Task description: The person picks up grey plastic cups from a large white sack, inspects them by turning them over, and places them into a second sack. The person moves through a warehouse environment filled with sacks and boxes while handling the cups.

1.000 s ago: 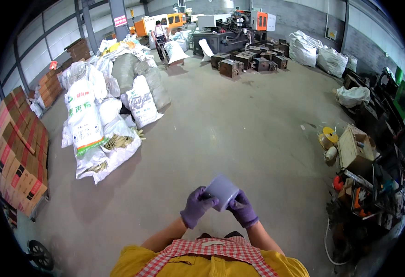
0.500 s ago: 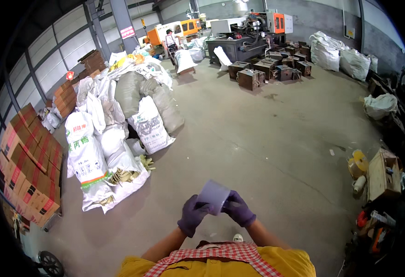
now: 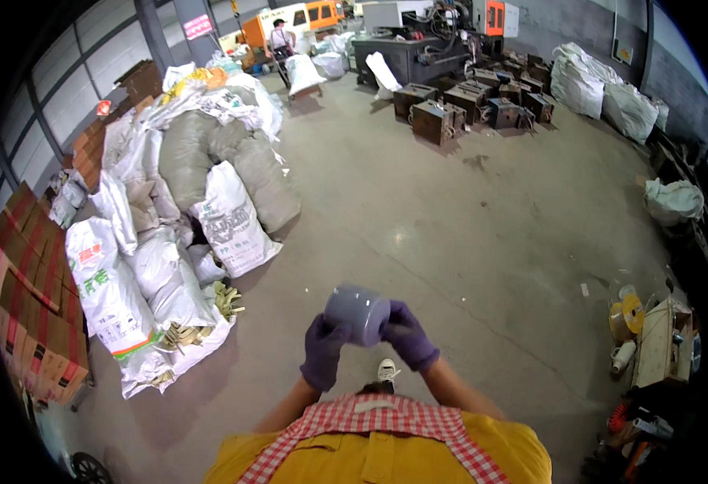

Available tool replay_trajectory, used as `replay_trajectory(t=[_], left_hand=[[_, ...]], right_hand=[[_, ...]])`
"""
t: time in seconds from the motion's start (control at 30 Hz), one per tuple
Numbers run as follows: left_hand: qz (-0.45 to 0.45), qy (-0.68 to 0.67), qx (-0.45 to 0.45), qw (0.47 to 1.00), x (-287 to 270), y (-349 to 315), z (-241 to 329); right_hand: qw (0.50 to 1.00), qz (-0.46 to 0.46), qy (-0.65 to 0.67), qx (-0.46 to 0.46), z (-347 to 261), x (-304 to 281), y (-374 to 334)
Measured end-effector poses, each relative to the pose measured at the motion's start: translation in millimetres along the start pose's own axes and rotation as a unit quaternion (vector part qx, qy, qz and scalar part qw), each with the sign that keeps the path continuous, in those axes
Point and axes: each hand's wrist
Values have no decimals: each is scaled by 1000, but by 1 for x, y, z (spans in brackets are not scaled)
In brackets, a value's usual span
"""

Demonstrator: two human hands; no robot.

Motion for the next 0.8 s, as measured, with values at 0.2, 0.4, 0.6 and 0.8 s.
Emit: replay_trajectory(t=[0.2, 0.4, 0.6, 0.8], left_hand=[[-29, -220, -41, 974, 51, 152, -19], [-28, -198, -86, 976, 69, 280, -54], [39, -196, -140, 970, 75, 405, -121], [73, -297, -99, 947, 105, 524, -143]], right_hand=[[995, 94, -18, -36, -103, -22, 91], [995, 98, 10, -27, -132, -83, 195], [993, 109, 12, 44, -164, -160, 322], [997, 43, -18, 60, -233, -208, 457]])
Point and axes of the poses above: each hand's wrist, its own y-axis towards the middle knuckle, its own x-axis out of the palm, z = x × y, and after that the axes turned 15 degrees about x, right-handed
